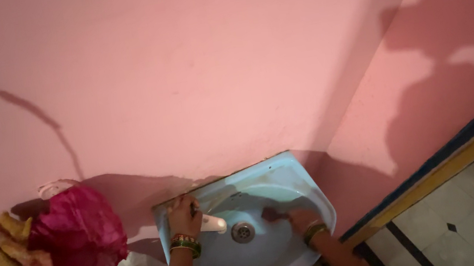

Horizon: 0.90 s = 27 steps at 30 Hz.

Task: The person cleans a small blue basin by hand, wiping the interior surfaces and the faucet.

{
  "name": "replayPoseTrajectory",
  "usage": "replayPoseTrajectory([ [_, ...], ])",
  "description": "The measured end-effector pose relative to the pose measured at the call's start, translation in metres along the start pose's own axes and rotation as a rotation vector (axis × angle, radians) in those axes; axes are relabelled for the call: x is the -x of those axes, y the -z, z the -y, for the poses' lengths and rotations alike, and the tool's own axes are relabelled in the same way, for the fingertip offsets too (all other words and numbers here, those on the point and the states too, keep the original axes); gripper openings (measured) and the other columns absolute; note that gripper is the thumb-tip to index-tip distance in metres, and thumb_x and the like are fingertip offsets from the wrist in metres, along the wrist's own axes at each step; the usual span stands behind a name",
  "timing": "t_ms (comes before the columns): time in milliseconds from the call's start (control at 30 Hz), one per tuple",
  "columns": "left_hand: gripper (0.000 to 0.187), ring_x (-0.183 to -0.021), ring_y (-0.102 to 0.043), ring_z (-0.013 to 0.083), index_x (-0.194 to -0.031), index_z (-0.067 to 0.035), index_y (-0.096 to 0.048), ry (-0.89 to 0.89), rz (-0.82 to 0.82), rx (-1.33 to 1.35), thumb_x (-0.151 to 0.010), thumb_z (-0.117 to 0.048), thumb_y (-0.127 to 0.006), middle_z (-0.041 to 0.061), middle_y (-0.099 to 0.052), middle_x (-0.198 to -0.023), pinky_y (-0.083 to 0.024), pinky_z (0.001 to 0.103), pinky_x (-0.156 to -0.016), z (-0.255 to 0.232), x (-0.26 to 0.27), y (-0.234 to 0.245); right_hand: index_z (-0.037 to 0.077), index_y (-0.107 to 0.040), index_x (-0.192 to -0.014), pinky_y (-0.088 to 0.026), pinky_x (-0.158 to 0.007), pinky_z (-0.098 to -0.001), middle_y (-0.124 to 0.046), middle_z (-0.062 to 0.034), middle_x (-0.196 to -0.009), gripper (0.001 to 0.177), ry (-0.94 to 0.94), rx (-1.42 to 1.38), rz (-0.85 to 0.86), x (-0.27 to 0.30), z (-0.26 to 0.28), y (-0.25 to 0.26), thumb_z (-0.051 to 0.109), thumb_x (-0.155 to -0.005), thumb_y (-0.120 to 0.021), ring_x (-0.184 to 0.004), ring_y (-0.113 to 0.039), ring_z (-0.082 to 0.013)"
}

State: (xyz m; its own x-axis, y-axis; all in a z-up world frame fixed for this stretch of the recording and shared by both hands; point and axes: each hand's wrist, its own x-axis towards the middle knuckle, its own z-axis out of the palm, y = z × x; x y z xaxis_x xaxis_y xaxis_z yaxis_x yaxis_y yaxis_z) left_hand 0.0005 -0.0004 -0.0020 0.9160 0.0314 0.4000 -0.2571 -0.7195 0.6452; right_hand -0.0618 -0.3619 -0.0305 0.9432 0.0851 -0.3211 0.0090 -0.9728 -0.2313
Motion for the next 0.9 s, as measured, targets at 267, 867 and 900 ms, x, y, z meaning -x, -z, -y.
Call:
replayPoseTrajectory([
  [267, 0.024, -0.095, -0.062, 0.0334, -0.087, -0.015, -0.065, -0.016, -0.019, -0.031, -0.066, -0.007, -0.071, 0.008, -0.066, -0.095, -0.044, 0.048, -0.091, 0.004, 0.0, -0.004, 0.035, -0.062, -0.137, -0.047, -0.108, -0.0433, -0.068, -0.0121, -0.135, 0.041, 0.354, -0.099, 0.32, 0.041, 0.109, -0.026, 0.021, -0.102, -0.047, -0.122, -0.064, -0.0335],
  [867, 0.051, -0.127, -0.049, 0.0328, -0.128, -0.004, -0.057, 0.029, 0.263, -0.503, -0.085, -0.029, -0.069, 0.014, -0.052, -0.137, -0.039, 0.048, -0.109, -0.016, -0.005, 0.005, 0.037, -0.056, -0.143, -0.054, -0.098, -0.047, -0.069, -0.0138, -0.127, 0.048, 0.183, 0.069, 0.346, 0.057, 0.15, 0.0, 0.018, -0.103, -0.039, -0.11, -0.07, -0.0327],
  [900, 0.056, -0.13, -0.047, 0.0317, -0.132, -0.002, -0.055, 0.046, 0.303, -0.55, -0.086, -0.031, -0.069, 0.014, -0.051, -0.138, -0.038, 0.048, -0.11, -0.023, -0.005, 0.009, 0.039, -0.054, -0.143, -0.056, -0.097, -0.0454, -0.069, -0.0118, -0.128, 0.049, 0.152, 0.076, 0.386, 0.052, 0.148, -0.002, 0.018, -0.103, -0.038, -0.108, -0.072, -0.0306],
])
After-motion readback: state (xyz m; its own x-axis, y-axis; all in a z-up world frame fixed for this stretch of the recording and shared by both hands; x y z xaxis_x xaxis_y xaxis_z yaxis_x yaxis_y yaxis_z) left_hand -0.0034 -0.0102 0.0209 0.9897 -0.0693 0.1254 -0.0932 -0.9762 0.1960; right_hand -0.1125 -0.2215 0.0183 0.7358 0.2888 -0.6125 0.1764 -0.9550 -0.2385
